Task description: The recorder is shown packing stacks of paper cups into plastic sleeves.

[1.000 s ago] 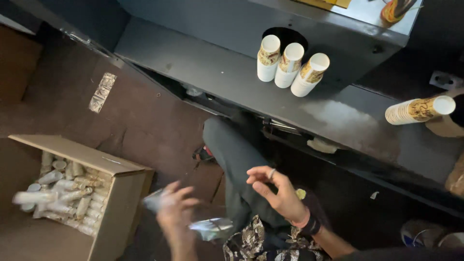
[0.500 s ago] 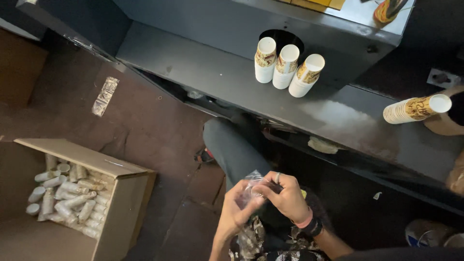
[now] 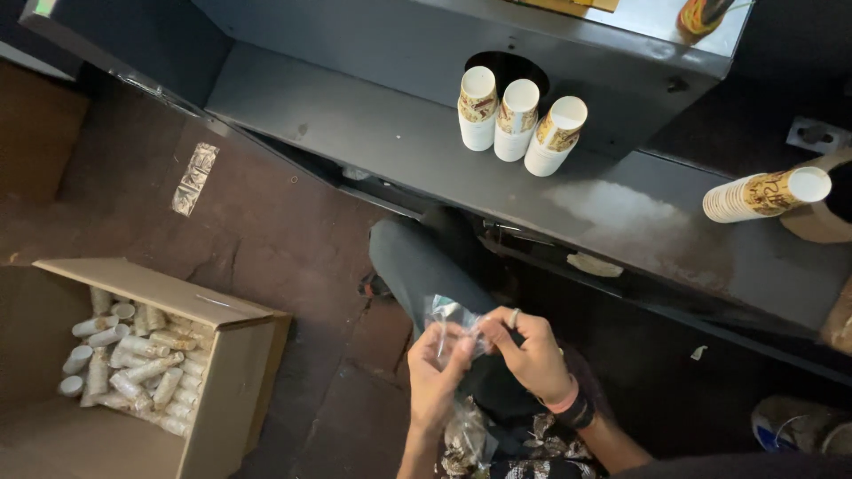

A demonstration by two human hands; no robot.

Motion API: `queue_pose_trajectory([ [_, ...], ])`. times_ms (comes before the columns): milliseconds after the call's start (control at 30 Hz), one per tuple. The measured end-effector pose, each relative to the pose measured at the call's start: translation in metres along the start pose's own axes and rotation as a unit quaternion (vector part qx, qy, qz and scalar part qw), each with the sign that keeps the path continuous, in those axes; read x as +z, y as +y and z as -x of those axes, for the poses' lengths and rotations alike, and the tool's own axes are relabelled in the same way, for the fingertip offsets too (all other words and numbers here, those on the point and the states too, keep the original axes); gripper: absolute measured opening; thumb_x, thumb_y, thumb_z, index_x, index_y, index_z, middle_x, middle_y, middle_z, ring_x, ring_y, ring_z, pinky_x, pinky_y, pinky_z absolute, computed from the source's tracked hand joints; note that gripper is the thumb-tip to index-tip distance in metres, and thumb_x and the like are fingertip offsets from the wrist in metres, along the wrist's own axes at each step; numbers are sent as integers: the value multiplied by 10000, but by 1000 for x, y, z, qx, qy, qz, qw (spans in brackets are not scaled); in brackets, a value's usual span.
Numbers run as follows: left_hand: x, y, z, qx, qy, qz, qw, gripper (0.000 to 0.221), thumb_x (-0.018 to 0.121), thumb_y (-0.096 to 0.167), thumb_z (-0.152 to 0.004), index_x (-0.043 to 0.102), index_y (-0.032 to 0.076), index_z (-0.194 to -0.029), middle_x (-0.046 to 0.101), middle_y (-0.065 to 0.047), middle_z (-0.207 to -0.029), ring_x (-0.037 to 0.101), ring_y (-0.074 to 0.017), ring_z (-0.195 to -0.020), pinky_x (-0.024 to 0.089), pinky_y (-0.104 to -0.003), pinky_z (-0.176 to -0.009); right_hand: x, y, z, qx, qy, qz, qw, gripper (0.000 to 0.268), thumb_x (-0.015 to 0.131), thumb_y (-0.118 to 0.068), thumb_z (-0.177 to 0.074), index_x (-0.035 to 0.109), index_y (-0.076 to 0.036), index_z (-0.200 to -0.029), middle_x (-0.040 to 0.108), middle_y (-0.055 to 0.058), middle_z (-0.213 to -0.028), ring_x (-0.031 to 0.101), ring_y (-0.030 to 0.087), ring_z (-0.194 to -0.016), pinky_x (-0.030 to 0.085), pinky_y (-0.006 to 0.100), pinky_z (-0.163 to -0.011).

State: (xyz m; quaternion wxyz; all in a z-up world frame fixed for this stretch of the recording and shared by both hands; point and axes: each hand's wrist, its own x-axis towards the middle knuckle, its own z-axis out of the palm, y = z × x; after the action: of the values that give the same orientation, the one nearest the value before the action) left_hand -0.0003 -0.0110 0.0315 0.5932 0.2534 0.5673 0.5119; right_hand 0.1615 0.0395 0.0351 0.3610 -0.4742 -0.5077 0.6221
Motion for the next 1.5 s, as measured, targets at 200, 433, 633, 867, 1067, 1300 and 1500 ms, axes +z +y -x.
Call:
queue_pose_trajectory([
  [200, 2, -2, 1, 20, -8, -20, 1000, 296, 844, 134, -829, 696, 15, -1056, 657, -2, -883, 589, -75, -817, 474, -217, -744, -3, -16, -4, -66, 26, 13, 997, 124, 681, -106, -945, 721, 2, -993, 753, 69, -943, 707, 114, -905, 561, 261, -825],
  [433, 11, 14, 6, 17, -38, 9, 999, 344, 842, 113, -827, 690, 3, -1115, 685, -16, -975, 615, -88, -885, 498, -231, -811, -2, -4, -5, -57, -1, -95, 994, 97, 685, -14, -933, 710, 29, -1017, 685, 116, -1166, 692, 154, -1037, 571, 295, -904],
  [633, 13, 11, 4, 14, -71, 45, 996, 449, 840, 64, -803, 657, 6, -1209, 666, -8, -1062, 602, -87, -953, 510, -249, -843, 2, -6, -7, -36, -5, -135, 990, 124, 679, 23, -922, 681, 29, -1046, 689, 112, -1165, 717, 155, -1032, 604, 296, -899],
  [867, 5, 9, 4, 12, -61, 32, 998, 420, 835, 58, -822, 672, -21, -1201, 681, -27, -1035, 608, -88, -927, 498, -233, -823, 3, 0, -7, -47, 21, -76, 996, 167, 708, 56, -896, 694, 33, -1062, 711, 116, -1156, 711, 152, -986, 603, 290, -840],
  [1067, 8, 19, 4, 4, -61, 22, 998, 433, 824, 90, -833, 684, -36, -1223, 716, -56, -1048, 629, -107, -935, 500, -254, -835, 5, 2, -8, -34, 24, -119, 992, 207, 686, 77, -894, 672, 33, -1096, 724, 126, -1170, 711, 146, -1030, 595, 288, -892],
  [1300, 7, 15, 2, 0, -71, 14, 997, 482, 816, 131, -838, 673, -31, -1269, 726, -88, -1111, 660, -130, -1002, 524, -276, -891, 2, 1, -9, -23, 17, -143, 989, 208, 658, 74, -919, 673, 45, -1124, 725, 130, -1171, 723, 159, -1018, 599, 296, -900],
  [1500, 13, 26, 4, -11, -76, 25, 997, 522, 814, 143, -834, 664, -17, -1307, 725, -88, -1136, 662, -132, -1022, 523, -278, -902, 2, -1, -9, -25, 21, -139, 990, 220, 655, 71, -929, 680, 44, -1145, 721, 118, -1139, 715, 142, -987, 601, 286, -872],
])
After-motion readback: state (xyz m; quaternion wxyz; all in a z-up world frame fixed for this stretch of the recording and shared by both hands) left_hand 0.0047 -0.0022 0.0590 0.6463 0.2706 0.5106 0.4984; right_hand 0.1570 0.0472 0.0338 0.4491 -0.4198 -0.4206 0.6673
